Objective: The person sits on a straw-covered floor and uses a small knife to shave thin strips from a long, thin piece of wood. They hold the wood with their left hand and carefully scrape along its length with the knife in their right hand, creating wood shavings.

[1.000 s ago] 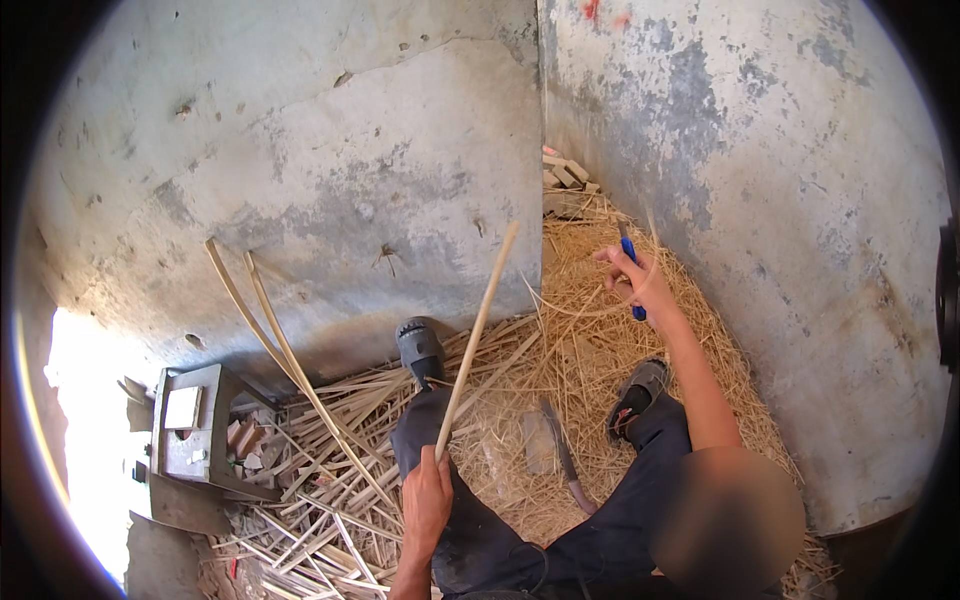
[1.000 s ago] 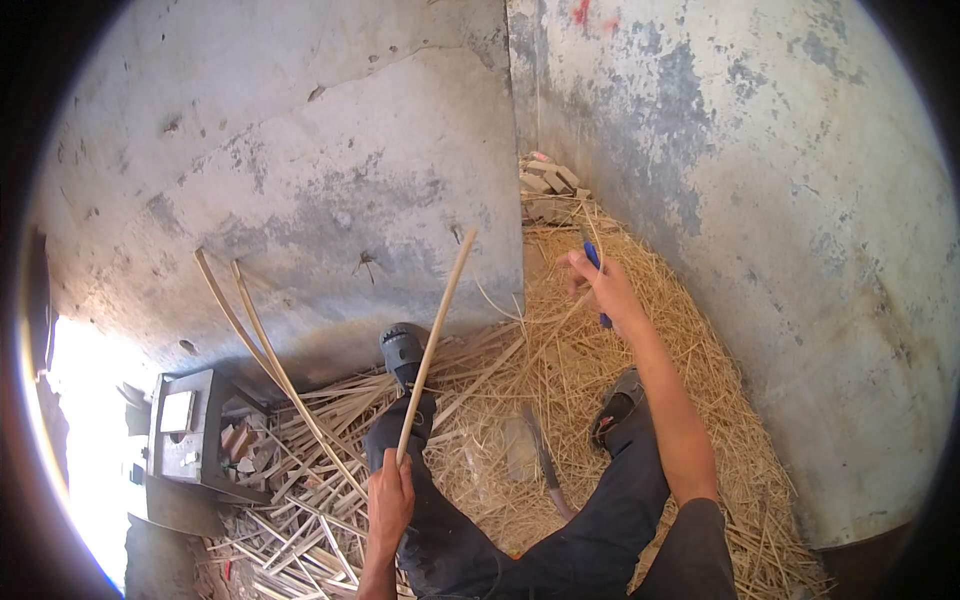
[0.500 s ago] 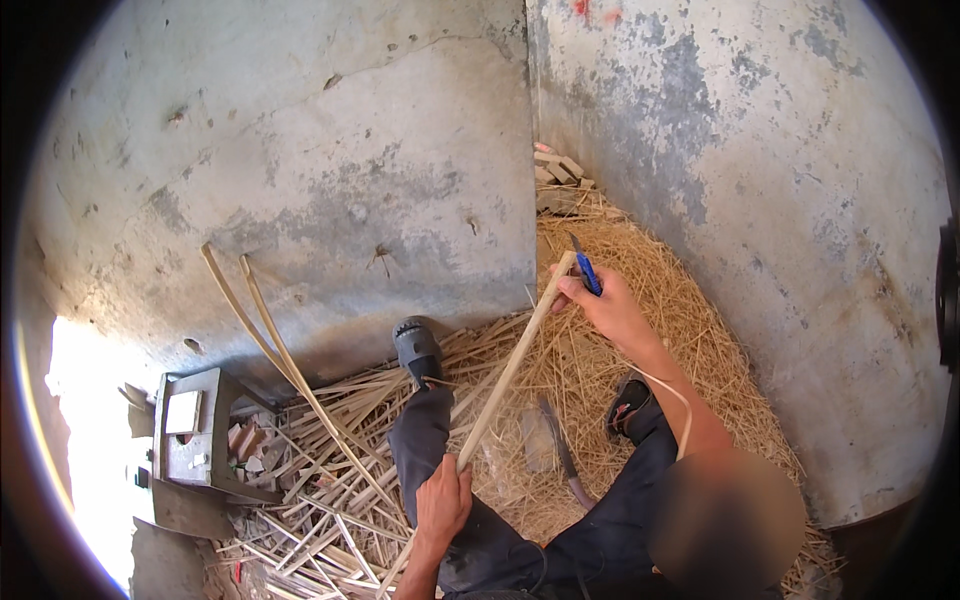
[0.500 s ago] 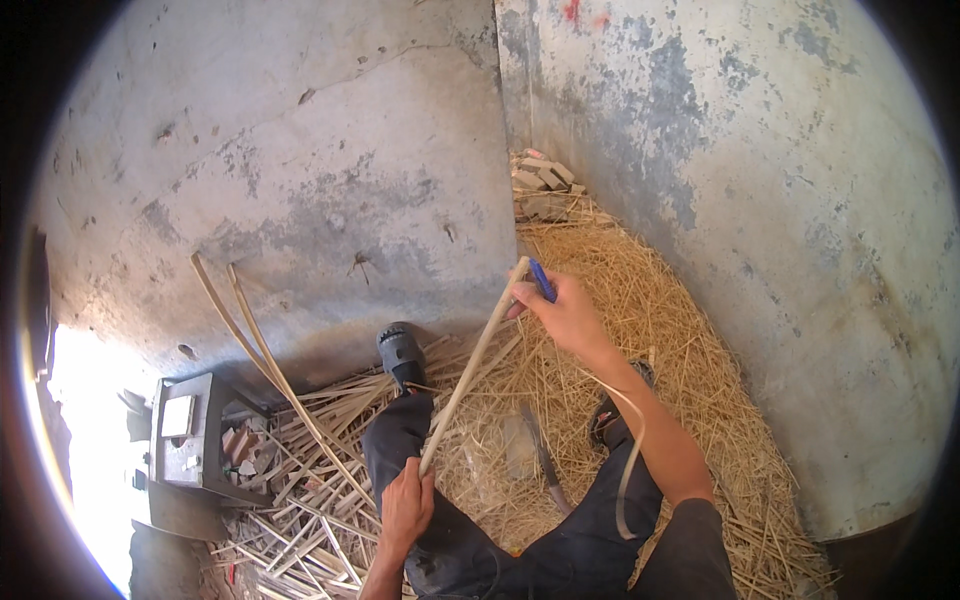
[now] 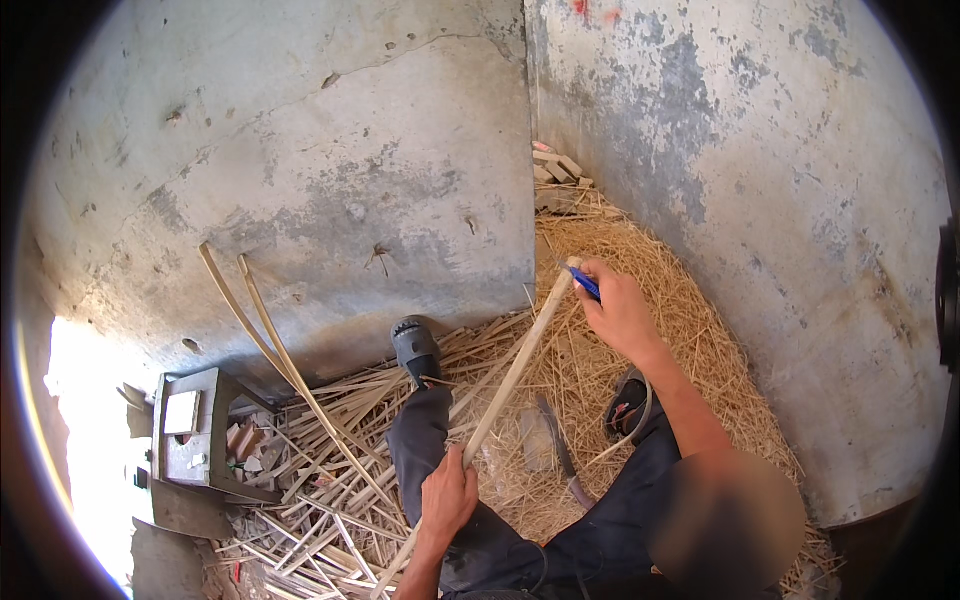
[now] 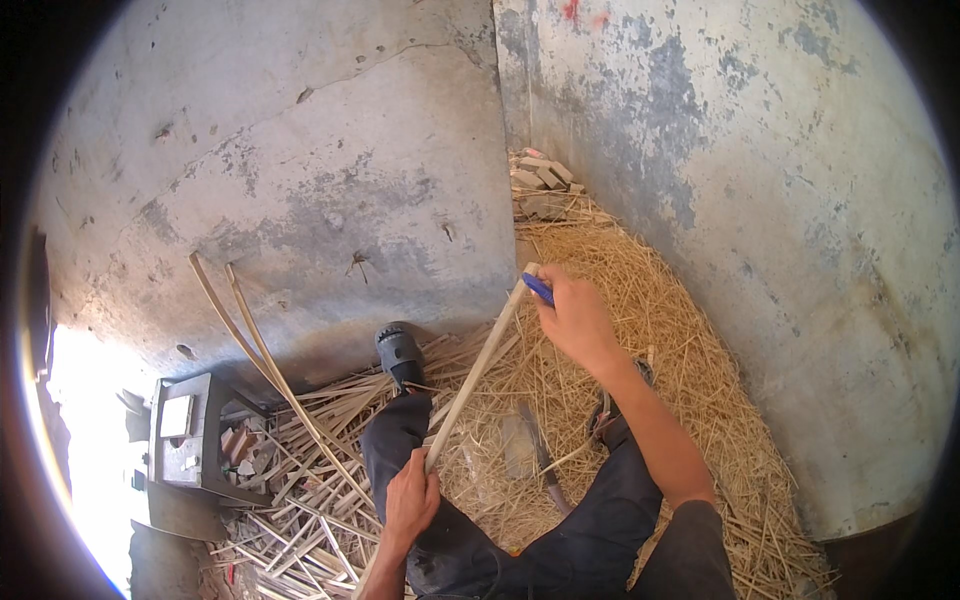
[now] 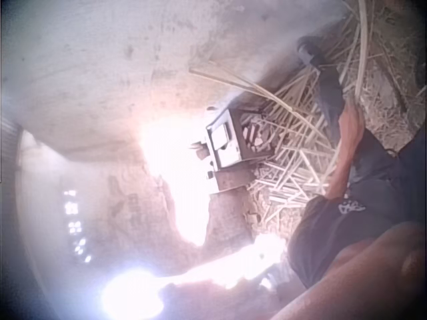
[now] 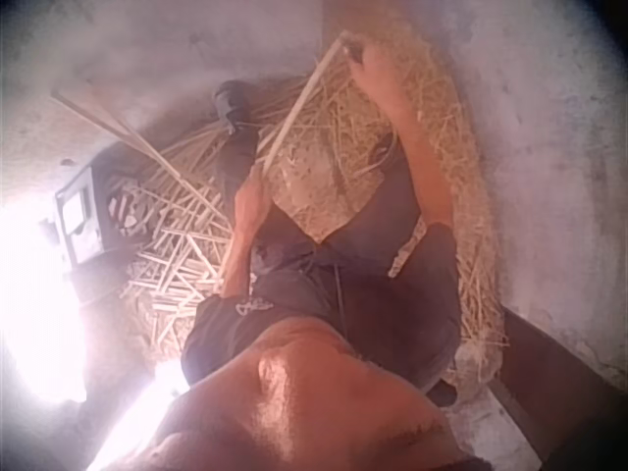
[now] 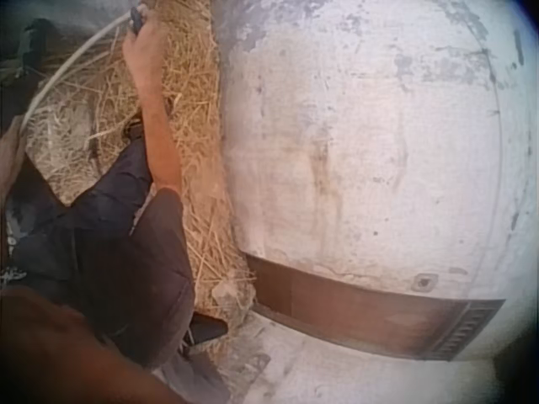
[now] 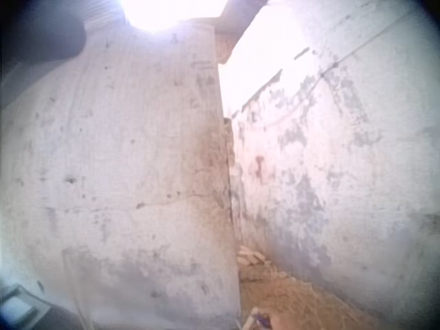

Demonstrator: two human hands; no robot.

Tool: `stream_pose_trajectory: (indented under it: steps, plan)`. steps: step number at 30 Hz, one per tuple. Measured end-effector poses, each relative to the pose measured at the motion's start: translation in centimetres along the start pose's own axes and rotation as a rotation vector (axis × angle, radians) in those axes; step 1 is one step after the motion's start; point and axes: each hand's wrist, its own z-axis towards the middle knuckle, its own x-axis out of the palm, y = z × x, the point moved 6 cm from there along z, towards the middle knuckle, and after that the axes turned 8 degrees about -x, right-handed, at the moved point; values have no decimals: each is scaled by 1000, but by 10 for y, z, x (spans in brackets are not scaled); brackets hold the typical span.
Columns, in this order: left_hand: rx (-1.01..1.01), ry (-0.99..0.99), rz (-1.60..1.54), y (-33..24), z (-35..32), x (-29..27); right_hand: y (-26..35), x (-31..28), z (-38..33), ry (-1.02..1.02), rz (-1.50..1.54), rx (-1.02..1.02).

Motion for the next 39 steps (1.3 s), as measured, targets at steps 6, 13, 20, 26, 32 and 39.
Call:
stream_pose_trajectory:
  steps: [6, 13, 20, 26, 32, 39]
  plan:
    - [-13, 54, -22, -3, 8, 4, 5, -11, 6, 115, -142, -25]
    - [-14, 130, -84, 6, 6, 8, 2, -19, 6, 121, -64, -87]
    - [-39, 228, -156, 30, -2, 11, 1, -20, 10, 269, 132, -92]
    - [-84, 380, -221, 16, -7, -15, 4, -18, 15, 485, 202, -91]
    - [-188, 474, -212, 39, -16, -27, 5, -12, 13, 626, 453, -176]
    - [-160, 569, -220, 53, -19, -33, 10, -20, 9, 987, 703, -128]
